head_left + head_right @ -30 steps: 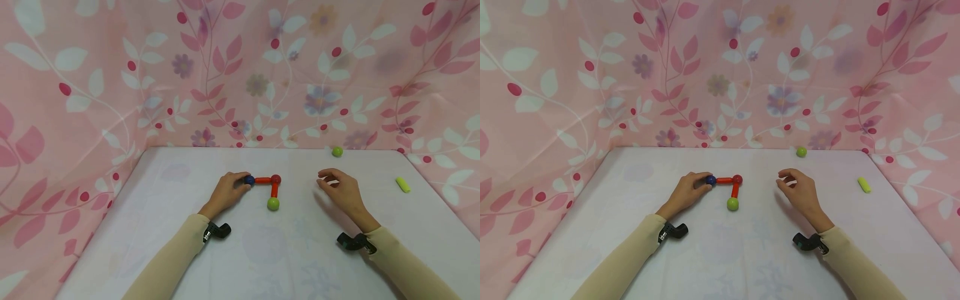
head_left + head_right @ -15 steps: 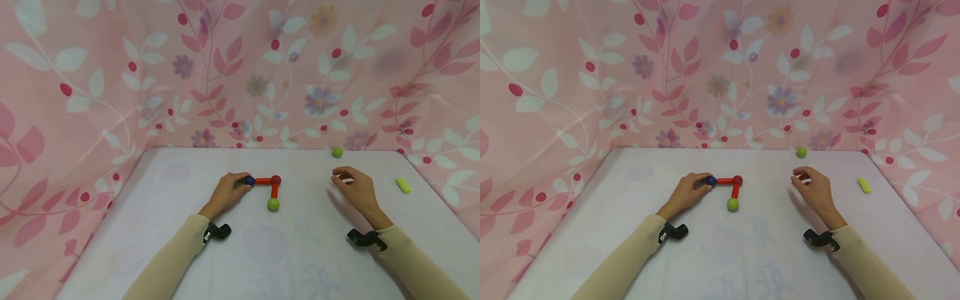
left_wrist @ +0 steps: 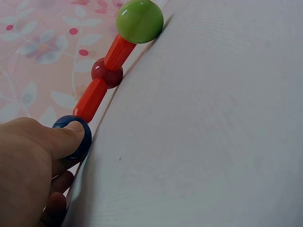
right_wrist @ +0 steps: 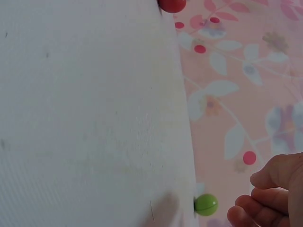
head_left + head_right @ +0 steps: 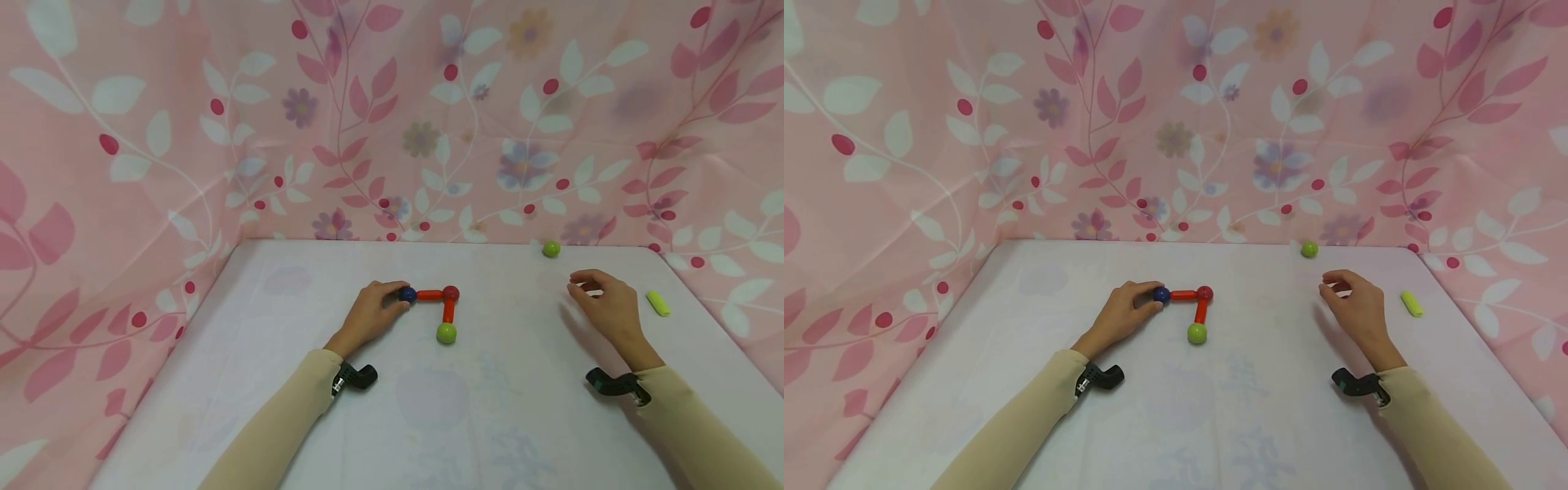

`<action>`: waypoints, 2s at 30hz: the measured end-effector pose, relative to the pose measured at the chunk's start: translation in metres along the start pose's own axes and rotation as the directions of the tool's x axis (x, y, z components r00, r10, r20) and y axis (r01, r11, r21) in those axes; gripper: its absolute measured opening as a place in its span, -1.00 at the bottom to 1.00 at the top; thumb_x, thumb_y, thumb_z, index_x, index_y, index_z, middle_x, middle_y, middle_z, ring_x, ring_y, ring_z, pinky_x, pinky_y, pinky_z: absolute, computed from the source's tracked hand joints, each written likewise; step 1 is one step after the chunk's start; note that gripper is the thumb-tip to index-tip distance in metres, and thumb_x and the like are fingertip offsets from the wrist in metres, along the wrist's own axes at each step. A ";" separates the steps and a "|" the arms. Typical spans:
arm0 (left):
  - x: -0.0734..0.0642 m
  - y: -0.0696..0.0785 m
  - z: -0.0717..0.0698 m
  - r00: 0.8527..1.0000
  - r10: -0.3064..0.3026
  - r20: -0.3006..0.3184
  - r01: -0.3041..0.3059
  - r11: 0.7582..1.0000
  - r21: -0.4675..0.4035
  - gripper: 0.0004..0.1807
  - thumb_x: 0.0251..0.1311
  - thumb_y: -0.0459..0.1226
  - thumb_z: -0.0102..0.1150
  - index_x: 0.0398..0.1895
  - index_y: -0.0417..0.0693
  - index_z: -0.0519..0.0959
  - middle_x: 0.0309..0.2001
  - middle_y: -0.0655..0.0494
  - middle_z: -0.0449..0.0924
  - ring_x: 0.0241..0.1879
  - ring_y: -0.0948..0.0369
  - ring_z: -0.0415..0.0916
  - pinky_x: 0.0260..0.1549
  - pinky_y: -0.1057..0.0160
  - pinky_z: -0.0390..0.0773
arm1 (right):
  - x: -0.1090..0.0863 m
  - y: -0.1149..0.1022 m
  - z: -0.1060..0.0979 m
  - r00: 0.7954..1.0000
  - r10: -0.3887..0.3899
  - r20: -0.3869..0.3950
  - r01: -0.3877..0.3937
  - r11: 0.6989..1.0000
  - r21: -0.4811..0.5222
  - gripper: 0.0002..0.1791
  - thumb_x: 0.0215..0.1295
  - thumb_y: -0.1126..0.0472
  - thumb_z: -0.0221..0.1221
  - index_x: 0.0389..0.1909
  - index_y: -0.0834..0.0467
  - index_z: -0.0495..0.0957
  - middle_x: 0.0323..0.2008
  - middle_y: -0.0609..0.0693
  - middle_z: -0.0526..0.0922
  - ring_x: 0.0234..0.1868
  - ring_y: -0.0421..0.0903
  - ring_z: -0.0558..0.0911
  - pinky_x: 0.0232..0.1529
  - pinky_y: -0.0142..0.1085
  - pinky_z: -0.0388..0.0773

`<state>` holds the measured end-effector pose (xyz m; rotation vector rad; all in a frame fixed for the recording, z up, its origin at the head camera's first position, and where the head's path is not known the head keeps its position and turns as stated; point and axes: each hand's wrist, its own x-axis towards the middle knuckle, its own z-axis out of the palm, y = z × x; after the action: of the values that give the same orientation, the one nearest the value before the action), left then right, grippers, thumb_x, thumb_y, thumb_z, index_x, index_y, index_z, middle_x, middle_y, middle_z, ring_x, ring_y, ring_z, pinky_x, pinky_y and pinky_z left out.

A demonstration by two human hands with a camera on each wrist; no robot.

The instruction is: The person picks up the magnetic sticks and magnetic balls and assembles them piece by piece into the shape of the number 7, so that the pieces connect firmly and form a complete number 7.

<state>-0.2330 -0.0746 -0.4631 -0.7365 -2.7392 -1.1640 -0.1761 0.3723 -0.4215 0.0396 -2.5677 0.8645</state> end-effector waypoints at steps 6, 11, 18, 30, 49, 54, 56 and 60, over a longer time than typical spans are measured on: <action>0.000 0.001 0.000 1.000 0.003 -0.004 -0.003 1.000 -0.002 -0.55 0.38 -0.15 0.37 0.31 0.04 0.64 0.13 0.04 0.66 0.09 0.09 0.52 0.13 -0.01 0.49 | 0.002 0.014 -0.010 1.000 0.020 -0.014 -0.021 0.999 -0.025 -0.71 0.44 0.19 0.29 0.05 0.29 0.68 -0.15 0.26 0.73 -0.17 -0.11 0.60 -0.24 -0.67 0.34; 0.000 0.001 -0.001 1.000 0.005 -0.007 -0.005 1.000 0.000 -0.55 0.38 -0.15 0.37 0.30 0.04 0.64 0.13 0.04 0.66 0.10 0.08 0.52 0.14 -0.02 0.49 | 0.002 0.026 -0.019 0.999 0.045 -0.022 -0.046 0.998 -0.047 -0.69 0.46 0.18 0.27 0.05 0.31 0.67 -0.15 0.29 0.72 -0.17 -0.10 0.58 -0.24 -0.58 0.34; 0.001 0.001 0.000 1.000 -0.005 0.001 0.005 1.000 0.001 -0.54 0.39 -0.13 0.36 0.32 0.06 0.63 0.15 0.05 0.65 0.11 0.10 0.51 0.15 0.00 0.48 | 0.003 0.039 -0.031 0.995 0.058 -0.078 -0.065 0.994 -0.088 -0.70 0.42 0.19 0.27 0.03 0.31 0.68 -0.19 0.32 0.73 -0.31 -0.37 0.50 -0.26 -0.37 0.33; -0.001 0.002 -0.001 1.000 -0.011 0.004 0.011 1.000 0.002 -0.54 0.39 -0.14 0.37 0.32 0.04 0.63 0.13 0.03 0.65 0.10 0.09 0.52 0.14 -0.01 0.49 | 0.003 0.060 -0.045 0.992 0.069 -0.107 -0.081 0.990 -0.114 -0.70 0.41 0.23 0.27 0.02 0.36 0.66 -0.15 0.37 0.71 -0.33 -0.57 0.40 -0.30 -0.69 0.24; 0.001 0.001 0.000 1.000 -0.008 0.004 0.008 1.000 -0.004 -0.54 0.38 -0.15 0.37 0.31 0.03 0.64 0.13 0.05 0.66 0.10 0.09 0.52 0.14 0.01 0.47 | -0.004 0.082 -0.063 0.973 0.232 -0.013 -0.231 0.962 -0.144 -0.56 0.45 0.20 0.18 0.18 0.45 0.52 0.07 0.54 0.54 -0.06 0.43 0.53 -0.25 -0.08 0.33; 0.000 0.000 0.000 1.000 -0.011 0.000 0.011 1.000 -0.002 -0.54 0.38 -0.15 0.38 0.31 0.04 0.64 0.11 0.04 0.66 0.09 0.09 0.52 0.13 -0.01 0.48 | -0.007 0.086 -0.068 0.963 0.269 0.029 -0.260 0.950 -0.171 -0.52 0.46 0.20 0.14 0.25 0.45 0.47 0.15 0.59 0.46 -0.02 0.47 0.49 -0.25 0.03 0.39; 0.000 0.000 0.000 1.000 -0.010 -0.001 0.010 1.000 0.000 -0.54 0.37 -0.15 0.38 0.31 0.04 0.64 0.12 0.04 0.66 0.09 0.08 0.52 0.13 -0.01 0.48 | -0.008 0.089 -0.070 0.954 0.294 0.055 -0.280 0.942 -0.185 -0.49 0.48 0.18 0.12 0.29 0.45 0.44 0.18 0.61 0.41 0.02 0.51 0.44 -0.19 0.15 0.41; 0.000 0.000 0.000 1.000 -0.005 -0.002 0.005 1.000 -0.003 -0.54 0.37 -0.16 0.38 0.30 0.03 0.64 0.13 0.05 0.67 0.11 0.09 0.52 0.15 -0.01 0.47 | -0.010 0.096 -0.073 0.942 0.323 0.086 -0.302 0.932 -0.201 -0.46 0.48 0.18 0.10 0.33 0.45 0.40 0.20 0.62 0.36 0.10 0.56 0.37 -0.10 0.33 0.39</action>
<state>-0.2327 -0.0742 -0.4632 -0.7286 -2.7395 -1.1699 -0.1545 0.4916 -0.4282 -0.3972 -2.8023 0.7446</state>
